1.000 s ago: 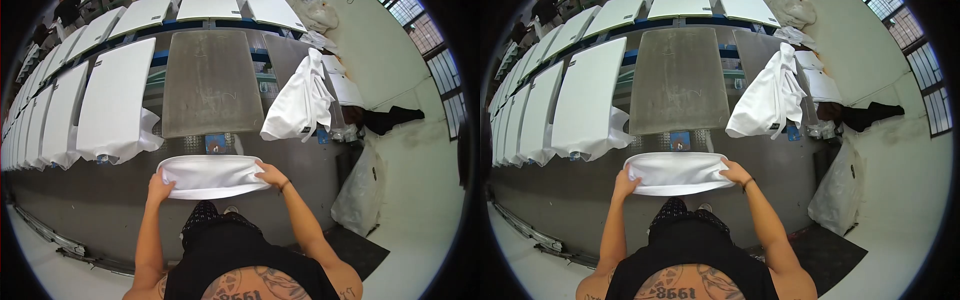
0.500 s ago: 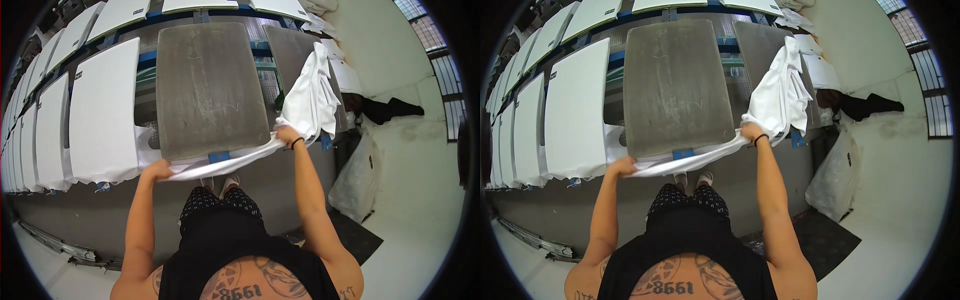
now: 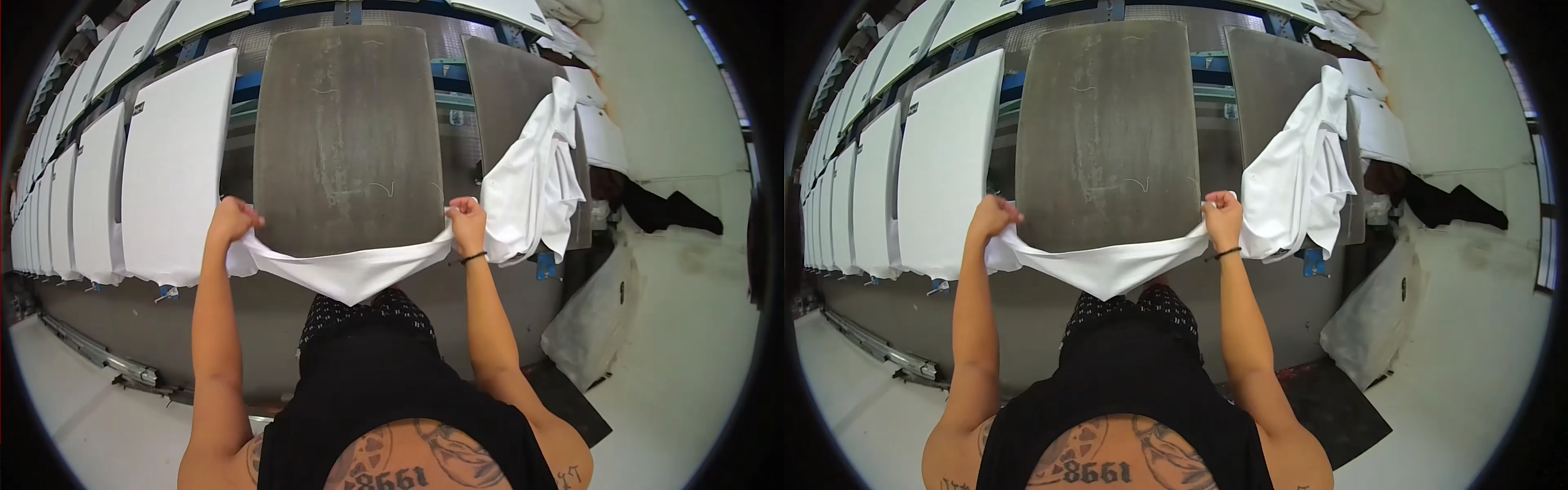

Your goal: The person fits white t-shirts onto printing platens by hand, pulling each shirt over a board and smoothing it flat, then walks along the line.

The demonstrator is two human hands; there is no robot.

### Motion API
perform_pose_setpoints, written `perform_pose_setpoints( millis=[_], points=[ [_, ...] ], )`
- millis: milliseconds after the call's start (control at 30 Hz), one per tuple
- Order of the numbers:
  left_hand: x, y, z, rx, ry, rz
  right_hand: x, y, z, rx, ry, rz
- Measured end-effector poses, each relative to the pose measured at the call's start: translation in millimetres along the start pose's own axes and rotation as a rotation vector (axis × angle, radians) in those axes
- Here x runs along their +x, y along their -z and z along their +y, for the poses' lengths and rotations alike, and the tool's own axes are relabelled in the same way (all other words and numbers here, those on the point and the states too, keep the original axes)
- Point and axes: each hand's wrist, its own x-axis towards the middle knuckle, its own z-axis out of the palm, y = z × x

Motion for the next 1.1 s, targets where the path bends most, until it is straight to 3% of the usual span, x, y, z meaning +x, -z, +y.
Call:
perform_pose_setpoints(
  millis=[67, 133, 167, 233, 267, 333, 400, 467, 600, 700, 867, 967, 1033, 1100],
  points=[
    [27, -18, 0, -0.31, -0.027, 0.122, 20, -10, 11, 0.197, -0.012, -0.052],
    [23, -29, 20, -0.884, 0.0, 0.263, 18, -12, -24, 0.338, -0.135, -0.105],
    [19, -31, 28, -0.893, -0.027, 0.339, 22, -5, -21, 0.231, -0.07, -0.233],
    [4, -44, 26, -0.372, -0.113, 0.416, 16, 10, -36, -0.196, 0.094, -0.215],
    [-13, -57, 39, -0.287, -0.318, 0.451, 17, 15, -32, -0.271, 0.181, -0.147],
    [-38, -84, 64, -0.258, -0.447, 0.355, 9, 15, -43, -0.529, 0.468, -0.048],
    [-50, -107, 81, -0.108, -0.622, 0.417, 5, -2, -51, -0.585, 0.616, -0.127],
    [-62, -120, 94, -0.116, -0.659, 0.418, -1, -28, -61, -0.614, 0.729, -0.258],
    [-74, -118, 75, -0.139, -0.664, 0.595, -6, -72, -63, -0.649, 0.782, -0.402],
    [-74, -105, 39, -0.129, -0.518, 0.704, 0, -96, -65, -0.724, 0.781, -0.381],
    [-74, -85, 8, -0.102, -0.491, 0.743, -2, -112, -69, -0.838, 0.808, -0.399],
    [-72, -75, -1, -0.13, -0.522, 0.743, -15, -99, -81, -0.756, 0.845, -0.228],
    [-69, -71, -5, -0.205, -0.555, 0.707, -37, -71, -75, -0.761, 0.823, 0.075],
    [-63, -71, 7, -0.283, -0.63, 0.605, -61, -35, -39, -0.775, 0.616, 0.258]
  ],
)
